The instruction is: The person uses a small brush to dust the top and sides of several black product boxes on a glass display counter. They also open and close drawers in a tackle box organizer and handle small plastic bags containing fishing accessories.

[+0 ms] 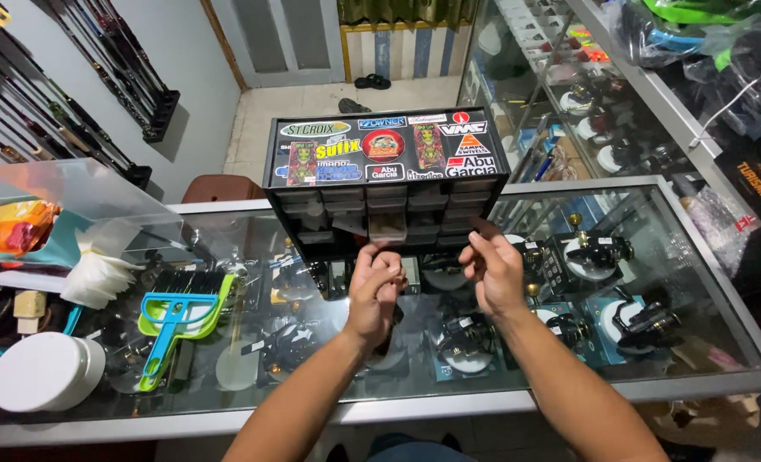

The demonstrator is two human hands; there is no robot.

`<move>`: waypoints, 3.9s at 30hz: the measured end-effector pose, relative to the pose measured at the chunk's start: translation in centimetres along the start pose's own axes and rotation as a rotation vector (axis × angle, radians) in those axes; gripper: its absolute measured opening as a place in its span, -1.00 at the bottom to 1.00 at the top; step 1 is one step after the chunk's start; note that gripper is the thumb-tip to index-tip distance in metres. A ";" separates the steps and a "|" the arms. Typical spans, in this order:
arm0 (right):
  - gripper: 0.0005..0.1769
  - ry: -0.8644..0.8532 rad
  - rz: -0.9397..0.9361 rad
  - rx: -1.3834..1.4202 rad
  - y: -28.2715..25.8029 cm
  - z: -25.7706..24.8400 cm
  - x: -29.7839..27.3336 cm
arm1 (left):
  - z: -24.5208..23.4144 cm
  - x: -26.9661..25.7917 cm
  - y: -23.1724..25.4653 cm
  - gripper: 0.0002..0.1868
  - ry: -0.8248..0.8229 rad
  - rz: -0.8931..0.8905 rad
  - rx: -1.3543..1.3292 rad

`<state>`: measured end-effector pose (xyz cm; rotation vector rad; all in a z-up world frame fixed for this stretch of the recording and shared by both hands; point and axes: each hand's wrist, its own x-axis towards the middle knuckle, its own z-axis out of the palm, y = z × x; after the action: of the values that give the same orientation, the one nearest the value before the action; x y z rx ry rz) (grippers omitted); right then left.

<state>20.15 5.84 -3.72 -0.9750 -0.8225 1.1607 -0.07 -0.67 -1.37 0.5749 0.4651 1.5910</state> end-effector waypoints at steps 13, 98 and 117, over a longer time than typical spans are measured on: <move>-0.63 -0.058 -0.092 -0.031 -2.3 1.2 -1.0 | 0.9 -3.0 -3.3 -0.41 0.107 0.182 0.112; -0.59 -0.187 0.106 0.000 -8.0 5.0 -3.3 | 4.8 -4.4 2.3 -0.45 -0.133 0.094 -0.063; -0.13 -0.413 0.136 -0.146 -7.9 5.0 -3.7 | 5.4 -5.0 2.2 -0.46 -0.043 0.075 -0.051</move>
<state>17.58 2.34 5.35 -0.9337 -1.1975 1.4624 1.75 -6.07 3.74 0.5922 0.3731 1.6538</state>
